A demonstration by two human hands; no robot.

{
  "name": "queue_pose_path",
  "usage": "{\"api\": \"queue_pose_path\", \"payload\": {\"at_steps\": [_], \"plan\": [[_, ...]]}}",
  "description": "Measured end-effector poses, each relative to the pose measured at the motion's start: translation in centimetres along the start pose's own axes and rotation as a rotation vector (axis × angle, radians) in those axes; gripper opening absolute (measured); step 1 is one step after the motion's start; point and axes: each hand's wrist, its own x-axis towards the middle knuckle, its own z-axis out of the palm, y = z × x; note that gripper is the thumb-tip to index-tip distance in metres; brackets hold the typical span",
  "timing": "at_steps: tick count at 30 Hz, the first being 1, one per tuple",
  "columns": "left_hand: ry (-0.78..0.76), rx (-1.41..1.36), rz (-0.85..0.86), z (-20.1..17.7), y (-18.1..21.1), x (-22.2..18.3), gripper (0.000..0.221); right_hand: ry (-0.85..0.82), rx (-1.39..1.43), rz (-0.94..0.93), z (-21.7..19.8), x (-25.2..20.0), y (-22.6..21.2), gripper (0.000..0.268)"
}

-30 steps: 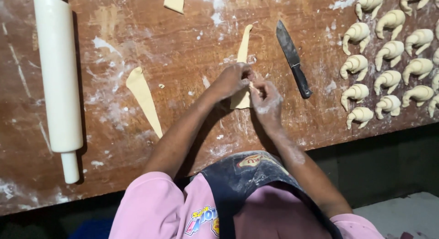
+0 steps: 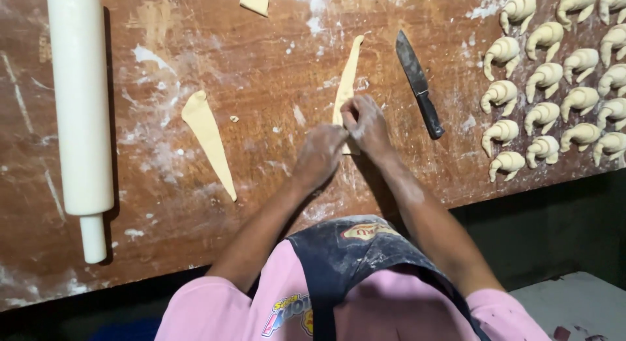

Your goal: The person is rolling, weighing, and shaping dough into croissants in a bakery.

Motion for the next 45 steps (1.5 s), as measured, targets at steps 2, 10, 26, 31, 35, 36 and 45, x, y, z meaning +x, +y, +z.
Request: {"api": "queue_pose_path", "payload": {"at_steps": [2,10,26,31,35,36,45], "plan": [[0.057,0.356,0.395,2.2,-2.2,-1.3,0.027,-0.065,-0.178,-0.063,0.5,1.4,0.1,0.008],[0.089,0.573,0.582,1.5,-2.1,-2.7,0.049,0.117,0.042,0.153,-8.2,-0.1,1.4,0.021],[0.224,0.394,0.355,2.2,-2.7,-3.6,0.05,0.173,-0.143,0.127,-8.9,-6.7,4.3,0.037],[0.278,0.356,0.48,3.6,-2.1,-2.9,0.028,0.044,0.046,0.124,-7.3,-15.5,-3.4,0.029],[0.29,0.435,0.544,5.4,-0.4,-4.4,0.022,-0.049,0.093,0.265,-6.5,-20.1,-5.5,0.027],[0.282,0.436,0.547,5.4,-0.1,-4.6,0.022,-0.045,0.095,0.272,-6.5,-20.7,-5.1,0.027],[0.333,0.379,0.563,5.2,0.2,-5.2,0.029,-0.055,-0.047,0.134,-4.5,-23.0,-2.6,0.024]]}}
